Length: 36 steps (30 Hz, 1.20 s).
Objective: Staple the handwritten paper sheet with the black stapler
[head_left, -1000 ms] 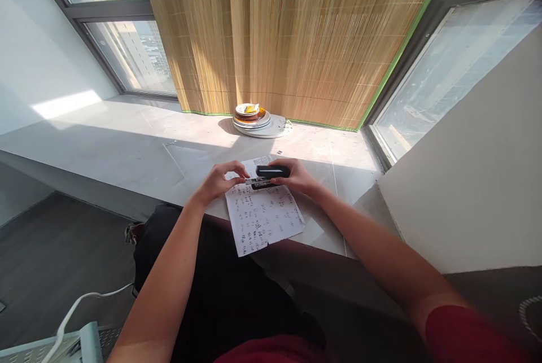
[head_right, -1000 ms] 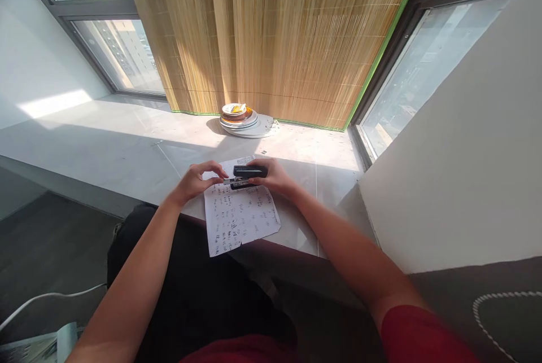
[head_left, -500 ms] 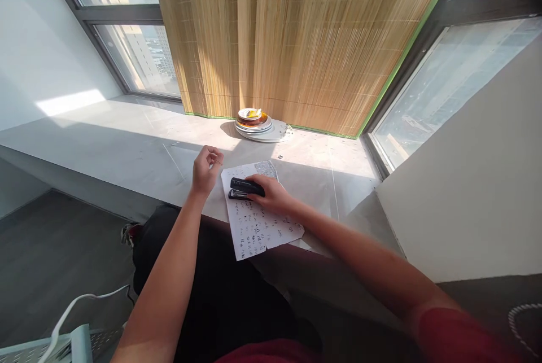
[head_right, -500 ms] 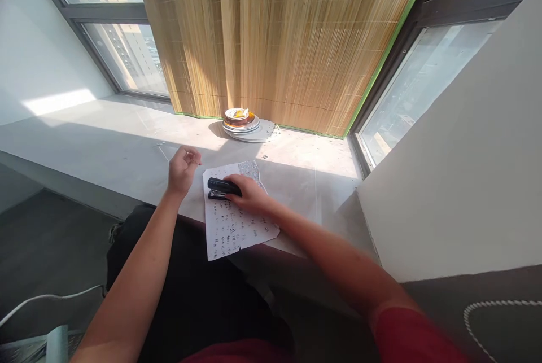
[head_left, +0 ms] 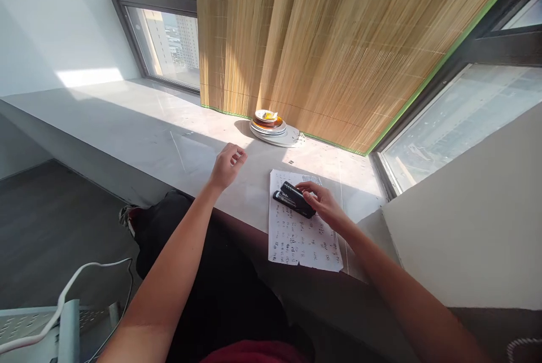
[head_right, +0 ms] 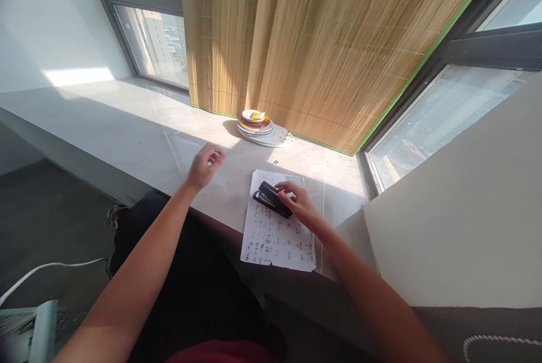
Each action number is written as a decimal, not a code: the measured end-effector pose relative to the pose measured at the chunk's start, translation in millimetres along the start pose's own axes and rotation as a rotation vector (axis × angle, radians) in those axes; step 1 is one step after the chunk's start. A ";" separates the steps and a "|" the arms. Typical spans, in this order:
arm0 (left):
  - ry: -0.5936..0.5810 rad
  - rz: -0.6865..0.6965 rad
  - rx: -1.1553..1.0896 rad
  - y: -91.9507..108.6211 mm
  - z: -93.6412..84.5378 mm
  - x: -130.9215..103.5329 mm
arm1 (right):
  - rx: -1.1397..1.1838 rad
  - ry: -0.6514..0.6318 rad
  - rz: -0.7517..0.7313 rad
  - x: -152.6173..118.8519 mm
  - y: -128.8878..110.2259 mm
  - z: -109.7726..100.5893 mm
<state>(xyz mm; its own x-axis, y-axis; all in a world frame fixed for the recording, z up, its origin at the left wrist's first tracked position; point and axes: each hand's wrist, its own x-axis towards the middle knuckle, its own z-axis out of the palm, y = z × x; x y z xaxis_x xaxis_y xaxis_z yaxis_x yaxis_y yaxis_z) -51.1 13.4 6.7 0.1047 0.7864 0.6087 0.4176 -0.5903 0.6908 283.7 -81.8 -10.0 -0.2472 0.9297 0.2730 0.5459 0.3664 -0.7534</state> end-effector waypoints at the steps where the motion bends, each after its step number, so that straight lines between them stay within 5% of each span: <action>1: 0.003 0.005 -0.002 0.2 0.0 0.0 | -0.014 0.049 0.001 3.0 6.7 -2.6; 4: 0.012 0.011 0.004 0.6 0.0 -0.1 | -0.231 0.138 -0.053 24.2 29.1 0.6; 10: 0.026 0.002 -0.021 0.8 -1.7 0.6 | -0.535 0.039 0.011 78.2 54.3 28.6; 15: 0.077 -0.021 -0.071 -0.6 -3.7 1.2 | -0.714 -0.098 0.218 109.3 32.4 54.9; 25: 0.151 -0.072 -0.088 -4.3 -8.0 3.6 | -0.629 -0.142 0.039 172.2 -21.6 148.0; 31: 0.225 -0.122 -0.087 -9.8 -10.6 4.3 | -0.595 -0.114 0.053 169.7 -20.0 146.5; 36: 0.142 -0.182 -0.044 -12.1 -8.7 4.6 | -0.618 -0.157 0.073 157.2 -7.7 129.6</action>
<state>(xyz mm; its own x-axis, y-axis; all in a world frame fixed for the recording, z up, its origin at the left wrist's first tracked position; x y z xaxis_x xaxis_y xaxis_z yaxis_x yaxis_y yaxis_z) -63.6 22.6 4.5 -0.0977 0.8490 0.5193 0.3777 -0.4511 0.8086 136.8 56.7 -38.8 -0.2806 0.9538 0.1074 0.9149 0.2996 -0.2704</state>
